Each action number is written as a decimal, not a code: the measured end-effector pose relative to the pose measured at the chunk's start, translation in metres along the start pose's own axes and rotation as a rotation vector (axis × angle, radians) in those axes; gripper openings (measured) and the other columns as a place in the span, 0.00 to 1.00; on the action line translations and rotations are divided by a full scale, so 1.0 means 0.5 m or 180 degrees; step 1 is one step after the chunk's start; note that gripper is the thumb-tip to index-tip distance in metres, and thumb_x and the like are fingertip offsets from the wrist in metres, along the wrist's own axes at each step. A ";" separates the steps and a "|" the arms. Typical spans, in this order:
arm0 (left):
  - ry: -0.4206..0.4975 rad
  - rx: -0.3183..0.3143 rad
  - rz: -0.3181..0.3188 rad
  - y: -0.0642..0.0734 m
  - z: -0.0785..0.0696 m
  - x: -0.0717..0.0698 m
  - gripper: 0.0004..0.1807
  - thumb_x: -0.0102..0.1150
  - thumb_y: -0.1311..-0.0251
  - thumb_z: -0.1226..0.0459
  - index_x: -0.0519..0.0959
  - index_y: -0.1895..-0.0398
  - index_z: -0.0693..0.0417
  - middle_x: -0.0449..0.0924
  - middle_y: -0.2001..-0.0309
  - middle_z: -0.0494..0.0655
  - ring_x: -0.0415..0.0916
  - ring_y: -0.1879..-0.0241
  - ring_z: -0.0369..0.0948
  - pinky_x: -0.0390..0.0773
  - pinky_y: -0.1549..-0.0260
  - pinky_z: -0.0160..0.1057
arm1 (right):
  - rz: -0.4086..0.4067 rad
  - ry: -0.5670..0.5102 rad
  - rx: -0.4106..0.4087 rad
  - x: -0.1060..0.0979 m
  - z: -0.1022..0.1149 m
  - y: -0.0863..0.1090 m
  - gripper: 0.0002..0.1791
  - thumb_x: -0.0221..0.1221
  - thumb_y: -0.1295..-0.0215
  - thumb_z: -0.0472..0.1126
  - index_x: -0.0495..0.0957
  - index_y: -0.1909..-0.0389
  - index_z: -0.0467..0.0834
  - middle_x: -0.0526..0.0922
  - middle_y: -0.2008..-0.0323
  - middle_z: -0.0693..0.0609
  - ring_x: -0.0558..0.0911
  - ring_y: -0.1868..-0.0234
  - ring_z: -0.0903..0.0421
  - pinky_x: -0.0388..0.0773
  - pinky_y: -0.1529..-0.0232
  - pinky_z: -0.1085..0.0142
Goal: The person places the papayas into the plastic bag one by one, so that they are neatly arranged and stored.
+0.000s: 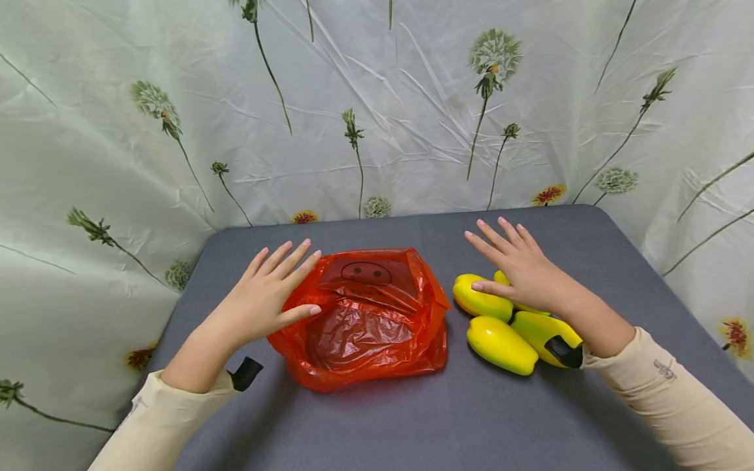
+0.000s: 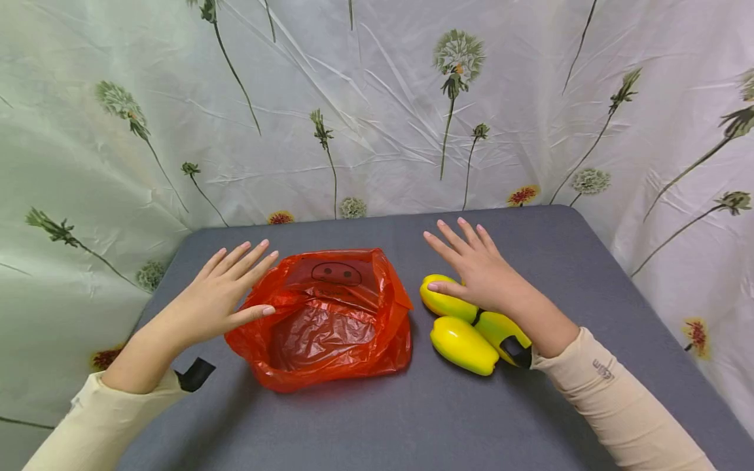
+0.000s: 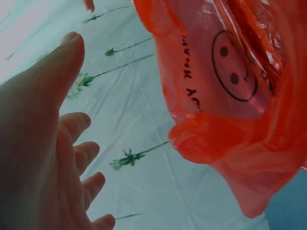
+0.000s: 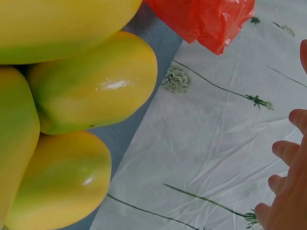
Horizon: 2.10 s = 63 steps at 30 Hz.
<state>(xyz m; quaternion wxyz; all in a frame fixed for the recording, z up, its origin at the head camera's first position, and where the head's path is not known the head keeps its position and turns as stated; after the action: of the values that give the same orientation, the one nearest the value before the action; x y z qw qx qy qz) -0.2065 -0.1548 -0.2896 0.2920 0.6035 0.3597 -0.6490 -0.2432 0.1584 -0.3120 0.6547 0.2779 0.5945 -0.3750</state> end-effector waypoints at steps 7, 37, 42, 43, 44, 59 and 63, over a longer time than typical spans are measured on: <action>-0.0022 -0.0003 -0.0014 0.001 0.008 0.004 0.44 0.47 0.45 0.39 0.50 0.31 0.50 0.43 0.31 0.50 0.40 0.34 0.52 0.40 0.40 0.56 | -0.0024 -0.0013 -0.0010 0.003 -0.001 -0.002 0.43 0.49 0.41 0.63 0.43 0.30 0.51 0.42 0.31 0.45 0.34 0.33 0.44 0.30 0.38 0.48; 0.0448 -0.0053 -0.0616 0.043 0.041 0.003 0.42 0.63 0.51 0.51 0.59 0.35 0.57 0.59 0.38 0.56 0.60 0.44 0.55 0.62 0.50 0.57 | -0.0586 -0.0589 -0.0298 -0.043 0.019 0.049 0.40 0.61 0.44 0.49 0.55 0.34 0.41 0.61 0.38 0.42 0.60 0.40 0.42 0.57 0.45 0.45; 0.0749 -0.0305 -0.0678 0.063 0.057 0.020 0.38 0.63 0.50 0.56 0.60 0.37 0.59 0.61 0.40 0.58 0.59 0.44 0.56 0.62 0.50 0.58 | -0.0742 -0.0652 -0.0271 -0.034 0.013 0.080 0.38 0.63 0.46 0.44 0.58 0.36 0.39 0.66 0.42 0.41 0.66 0.44 0.43 0.63 0.49 0.46; 0.0809 -0.0364 -0.0684 0.067 0.060 0.025 0.38 0.63 0.49 0.57 0.60 0.37 0.59 0.61 0.41 0.58 0.59 0.44 0.56 0.62 0.51 0.58 | -0.0758 -0.0667 -0.0250 -0.029 0.011 0.087 0.38 0.63 0.46 0.44 0.58 0.36 0.39 0.67 0.43 0.41 0.66 0.44 0.43 0.63 0.50 0.46; 0.0873 -0.0419 -0.0698 0.072 0.063 0.031 0.37 0.63 0.49 0.58 0.60 0.37 0.59 0.61 0.41 0.59 0.59 0.44 0.56 0.62 0.51 0.59 | -0.0768 -0.0689 -0.0220 -0.025 0.010 0.094 0.38 0.64 0.47 0.44 0.59 0.37 0.39 0.68 0.43 0.41 0.67 0.45 0.43 0.64 0.50 0.46; 0.1878 -0.1208 -0.1061 0.129 0.102 0.110 0.23 0.56 0.42 0.62 0.67 0.44 0.61 0.70 0.50 0.56 0.71 0.55 0.51 0.72 0.59 0.52 | -0.0968 -0.0818 0.0059 0.055 0.013 0.180 0.36 0.67 0.52 0.43 0.64 0.42 0.36 0.71 0.47 0.43 0.70 0.48 0.47 0.61 0.47 0.72; 0.2168 -0.1397 -0.1050 0.134 0.103 0.127 0.21 0.54 0.40 0.61 0.69 0.46 0.61 0.72 0.51 0.57 0.73 0.56 0.50 0.73 0.60 0.51 | -0.1055 -0.0926 0.0084 0.076 0.015 0.193 0.37 0.68 0.54 0.42 0.65 0.43 0.35 0.72 0.49 0.44 0.71 0.50 0.49 0.57 0.49 0.82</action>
<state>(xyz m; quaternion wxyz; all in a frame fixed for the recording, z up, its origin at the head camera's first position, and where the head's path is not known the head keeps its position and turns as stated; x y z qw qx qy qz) -0.1881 -0.2316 -0.3598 0.1705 0.6412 0.6564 -0.3590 -0.1591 0.2005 -0.3562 0.6593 0.1279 0.5263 -0.5215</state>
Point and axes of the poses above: each hand's wrist, its own y-axis away from the middle knuckle, its own x-axis out of the palm, z = x × y, the point moved 9 cm from there along -y, towards the middle knuckle
